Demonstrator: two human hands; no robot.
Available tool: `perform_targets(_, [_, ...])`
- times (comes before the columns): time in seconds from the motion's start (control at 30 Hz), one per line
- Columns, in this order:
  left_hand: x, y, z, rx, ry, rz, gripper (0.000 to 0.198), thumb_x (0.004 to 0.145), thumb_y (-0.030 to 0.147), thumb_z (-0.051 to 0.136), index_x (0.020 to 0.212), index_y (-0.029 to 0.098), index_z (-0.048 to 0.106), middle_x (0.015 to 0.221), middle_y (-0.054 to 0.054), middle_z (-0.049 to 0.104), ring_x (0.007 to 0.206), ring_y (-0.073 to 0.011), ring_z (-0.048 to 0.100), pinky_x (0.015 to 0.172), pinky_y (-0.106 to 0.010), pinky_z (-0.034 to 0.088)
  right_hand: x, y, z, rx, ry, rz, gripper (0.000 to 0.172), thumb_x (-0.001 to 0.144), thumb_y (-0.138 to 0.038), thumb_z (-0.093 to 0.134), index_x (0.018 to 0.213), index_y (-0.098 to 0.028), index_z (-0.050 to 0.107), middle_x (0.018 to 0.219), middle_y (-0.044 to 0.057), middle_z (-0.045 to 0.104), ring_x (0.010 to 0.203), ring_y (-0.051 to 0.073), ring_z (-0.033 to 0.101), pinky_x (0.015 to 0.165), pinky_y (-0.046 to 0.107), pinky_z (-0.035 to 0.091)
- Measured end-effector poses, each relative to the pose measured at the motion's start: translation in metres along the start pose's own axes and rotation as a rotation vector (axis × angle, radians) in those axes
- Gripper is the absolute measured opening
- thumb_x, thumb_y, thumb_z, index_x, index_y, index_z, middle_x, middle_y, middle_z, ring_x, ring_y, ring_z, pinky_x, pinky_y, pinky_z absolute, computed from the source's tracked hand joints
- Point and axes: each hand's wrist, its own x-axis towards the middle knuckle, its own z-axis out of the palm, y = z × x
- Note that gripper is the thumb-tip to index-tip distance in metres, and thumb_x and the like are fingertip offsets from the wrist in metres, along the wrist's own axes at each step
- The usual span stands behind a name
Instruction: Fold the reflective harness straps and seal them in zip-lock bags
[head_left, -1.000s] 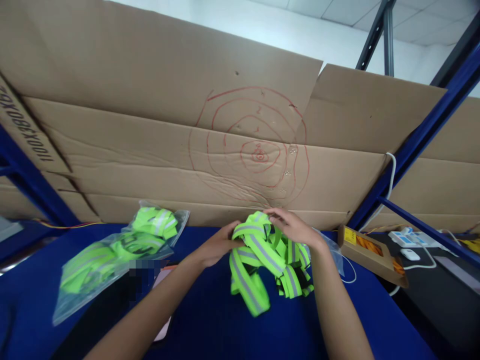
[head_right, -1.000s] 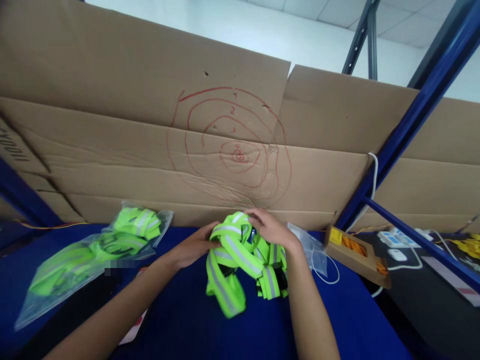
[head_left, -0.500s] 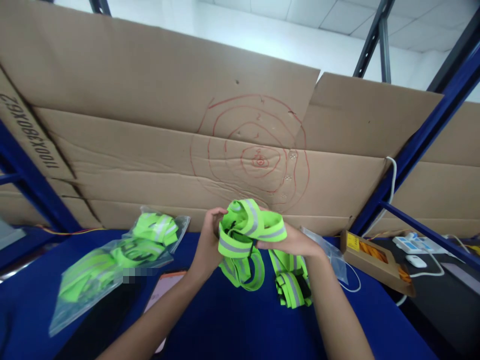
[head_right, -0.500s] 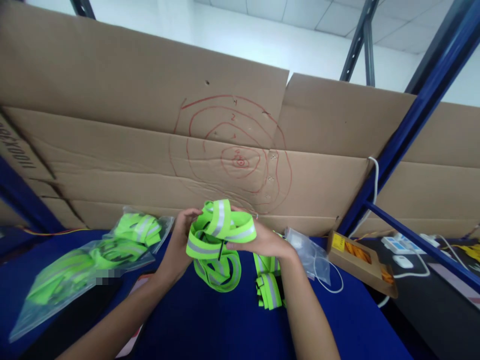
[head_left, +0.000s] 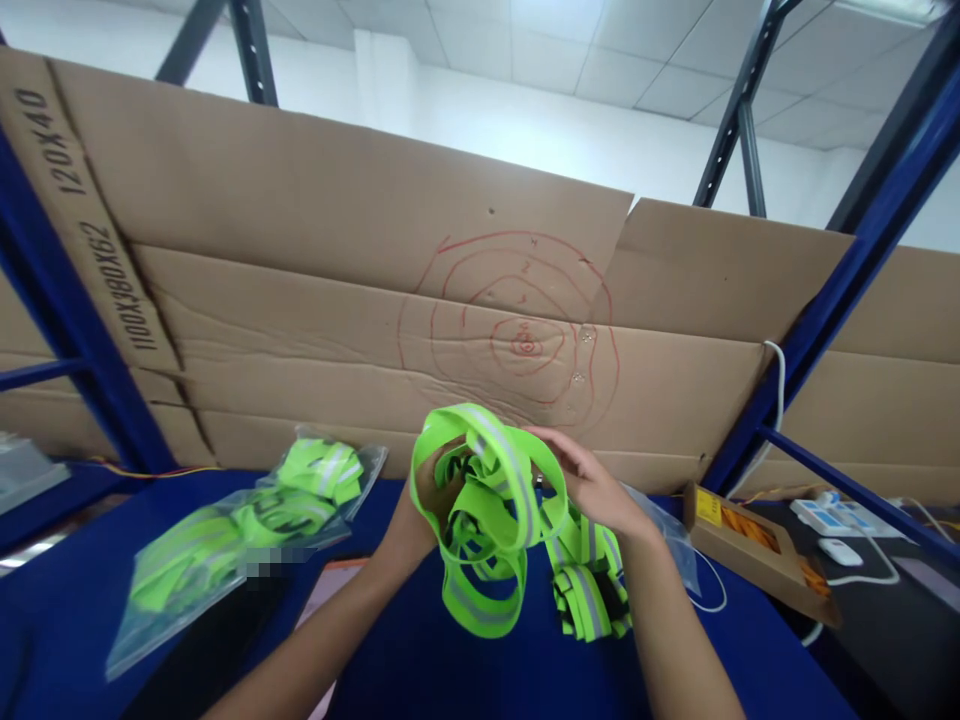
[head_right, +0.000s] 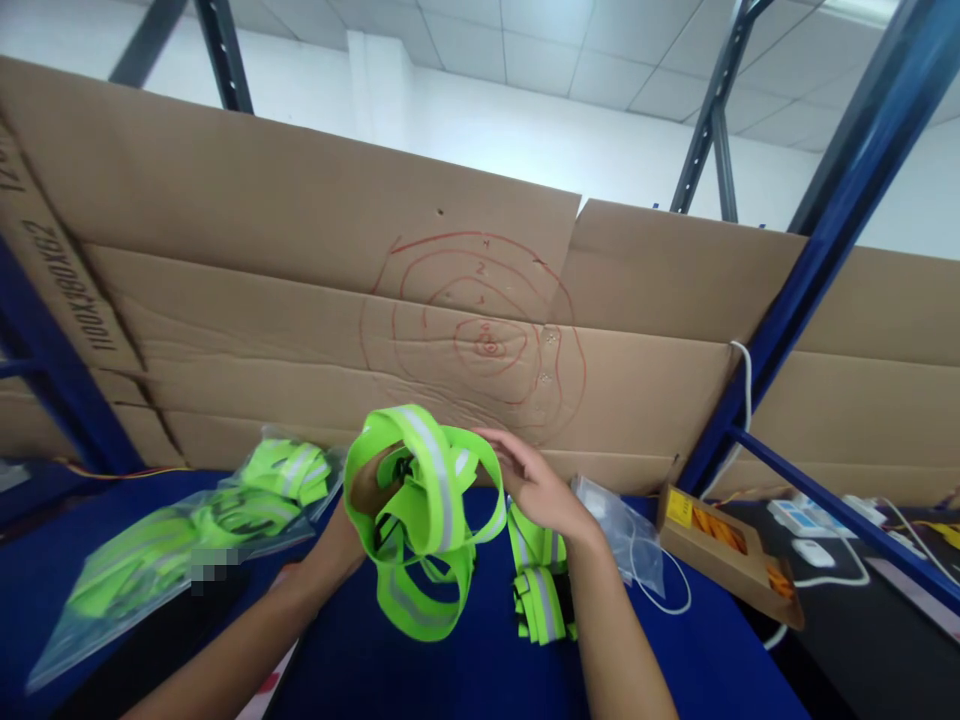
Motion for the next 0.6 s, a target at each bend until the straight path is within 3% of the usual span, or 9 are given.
perform_targets(0.1, [-0.003,0.006,-0.005,0.048,-0.003,0.015,0.029,0.082,0.036,0.069,0.105,0.02,0.066,0.104,-0.006,0.073,0.097,-0.0266,0.069,0.088,-0.038,0.056,0.004,0.001,0.003,-0.144,0.04,0.065,0.04,0.099,-0.047,0.057,0.134,-0.029,0.06,0.14,0.004,0.062,0.132,0.022,0.055,0.115,0.039,0.041])
perform_targets(0.2, [-0.004,0.015,-0.007,0.112,-0.086,0.032,0.028,0.081,0.024,0.065,0.109,0.02,0.062,0.106,-0.005,0.071,0.098,-0.0233,0.068,0.086,-0.035,0.055,0.009,0.009,0.007,-0.179,0.102,0.143,0.047,0.102,-0.056,0.045,0.132,-0.025,0.062,0.133,0.007,0.066,0.127,0.022,0.06,0.113,0.04,0.042])
perform_targets(0.33, [-0.005,0.014,-0.002,0.284,-0.119,0.171,0.044,0.071,0.003,0.054,0.111,0.021,0.061,0.115,-0.006,0.065,0.111,-0.0228,0.062,0.098,-0.038,0.05,0.012,0.016,0.009,-0.263,0.211,0.155,0.052,0.1,-0.061,0.044,0.123,-0.021,0.067,0.129,0.01,0.068,0.127,0.024,0.06,0.113,0.042,0.042])
perform_targets(0.4, [-0.007,0.009,0.002,0.358,-0.161,0.256,0.057,0.066,-0.004,0.049,0.116,0.022,0.059,0.122,-0.008,0.06,0.119,-0.0227,0.057,0.104,-0.04,0.048,0.01,0.015,0.012,-0.279,0.145,0.137,0.049,0.099,-0.058,0.05,0.128,-0.022,0.064,0.134,0.009,0.066,0.127,0.024,0.059,0.112,0.042,0.043])
perform_targets(0.5, [-0.014,0.0,0.009,0.441,-0.256,0.332,0.073,0.061,-0.009,0.043,0.127,0.022,0.052,0.131,-0.009,0.053,0.128,-0.0225,0.052,0.111,-0.041,0.047,0.007,0.014,0.02,-0.301,-0.087,0.126,0.059,0.091,-0.053,0.065,0.142,-0.025,0.054,0.139,0.008,0.063,0.125,0.025,0.061,0.108,0.042,0.046])
perform_targets(0.6, [-0.018,-0.005,0.011,0.551,-0.323,0.37,0.078,0.065,-0.011,0.047,0.136,0.022,0.046,0.139,-0.012,0.047,0.133,-0.0258,0.047,0.113,-0.044,0.047,0.009,0.022,0.03,-0.391,-0.148,0.133,0.069,0.079,-0.045,0.081,0.14,-0.025,0.055,0.135,0.008,0.065,0.121,0.028,0.062,0.105,0.043,0.047])
